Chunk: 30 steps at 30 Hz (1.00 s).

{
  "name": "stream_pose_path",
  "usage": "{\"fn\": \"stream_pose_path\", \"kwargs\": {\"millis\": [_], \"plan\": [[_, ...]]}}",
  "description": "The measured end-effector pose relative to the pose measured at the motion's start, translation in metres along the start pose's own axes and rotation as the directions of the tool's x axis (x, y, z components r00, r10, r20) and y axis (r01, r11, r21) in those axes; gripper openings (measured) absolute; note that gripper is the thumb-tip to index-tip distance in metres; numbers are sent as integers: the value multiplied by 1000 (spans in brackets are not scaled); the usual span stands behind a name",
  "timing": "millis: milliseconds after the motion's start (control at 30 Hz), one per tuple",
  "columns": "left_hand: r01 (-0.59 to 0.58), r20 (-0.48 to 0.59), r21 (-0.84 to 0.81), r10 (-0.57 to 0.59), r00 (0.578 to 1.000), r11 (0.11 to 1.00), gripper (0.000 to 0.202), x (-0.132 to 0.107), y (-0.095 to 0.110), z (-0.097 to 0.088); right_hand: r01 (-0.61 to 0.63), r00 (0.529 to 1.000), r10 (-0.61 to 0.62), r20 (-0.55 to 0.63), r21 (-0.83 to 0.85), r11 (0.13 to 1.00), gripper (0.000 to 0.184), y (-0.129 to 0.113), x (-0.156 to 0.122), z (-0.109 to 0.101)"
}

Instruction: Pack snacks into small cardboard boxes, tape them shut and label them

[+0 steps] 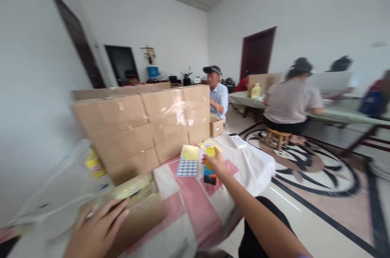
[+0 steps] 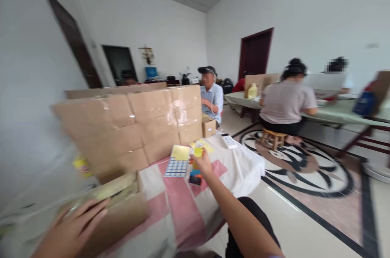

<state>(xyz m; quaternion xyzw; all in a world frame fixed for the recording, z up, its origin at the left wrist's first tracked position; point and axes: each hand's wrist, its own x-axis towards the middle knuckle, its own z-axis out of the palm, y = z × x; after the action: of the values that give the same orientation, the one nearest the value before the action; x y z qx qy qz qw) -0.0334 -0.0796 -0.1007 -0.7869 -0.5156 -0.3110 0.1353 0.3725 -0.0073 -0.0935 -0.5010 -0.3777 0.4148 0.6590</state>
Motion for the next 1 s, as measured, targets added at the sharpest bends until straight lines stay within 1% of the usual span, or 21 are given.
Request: {"fn": "stream_pose_path", "kwargs": {"millis": [33,67,100,133,200,233,267,300,367,400,467,567,667,733,767,833,867,900,967,1000], "plan": [[-37,58,34,35,998,999,27,1,-3,-11,17,999,-17,44,18,1000,86,-10,-7,6],[-46,97,67,40,995,997,26,4,-3,-21,27,996,-30,85,35,999,89,-21,-15,12],[-36,95,96,27,995,995,27,8,2,-30,33,991,-39,128,50,998,91,-32,-24,20],[-13,65,118,5,998,993,26,13,11,-38,35,985,-45,168,63,997,93,-43,-34,29],[8,-26,100,-5,1000,995,24,24,39,-48,50,968,-70,241,88,995,97,-61,-56,49],[-2,-50,54,4,999,999,24,29,58,-51,73,957,-98,274,101,992,99,-68,-67,59],[-9,-65,-20,8,998,1000,25,33,77,-52,108,944,-138,301,114,988,100,-72,-78,69],[-3,-55,-111,-3,999,994,26,37,96,-51,144,931,-179,319,130,981,100,-74,-87,78],[48,23,-293,-43,999,955,26,41,129,-42,184,910,-237,339,182,966,96,-70,-102,91],[81,68,-360,-61,996,929,26,42,142,-35,186,904,-251,345,210,960,94,-65,-108,94],[165,135,-449,-116,984,878,21,43,159,-18,178,892,-258,371,236,955,90,-52,-112,94],[285,189,-519,-217,958,806,15,43,168,9,200,865,-265,426,192,961,88,-34,-108,86],[348,220,-548,-270,937,761,20,46,173,28,190,853,-243,463,157,969,84,-27,-99,77],[394,255,-584,-301,919,710,25,49,178,37,173,853,-225,471,150,973,84,-27,-93,73],[425,280,-610,-320,905,669,26,51,181,41,167,857,-218,467,150,975,85,-28,-90,71],[472,319,-661,-351,880,583,28,54,189,46,171,871,-219,439,148,974,85,-30,-84,68],[483,321,-676,-368,873,557,28,56,192,47,184,879,-227,420,141,973,85,-30,-81,66],[487,305,-678,-392,868,551,26,57,196,48,204,886,-237,398,125,971,84,-31,-78,64],[501,253,-639,-456,853,584,24,59,201,49,253,897,-262,355,73,965,82,-33,-72,58],[521,245,-604,-482,841,602,26,59,204,48,272,902,-270,336,44,961,81,-34,-70,55]]}}
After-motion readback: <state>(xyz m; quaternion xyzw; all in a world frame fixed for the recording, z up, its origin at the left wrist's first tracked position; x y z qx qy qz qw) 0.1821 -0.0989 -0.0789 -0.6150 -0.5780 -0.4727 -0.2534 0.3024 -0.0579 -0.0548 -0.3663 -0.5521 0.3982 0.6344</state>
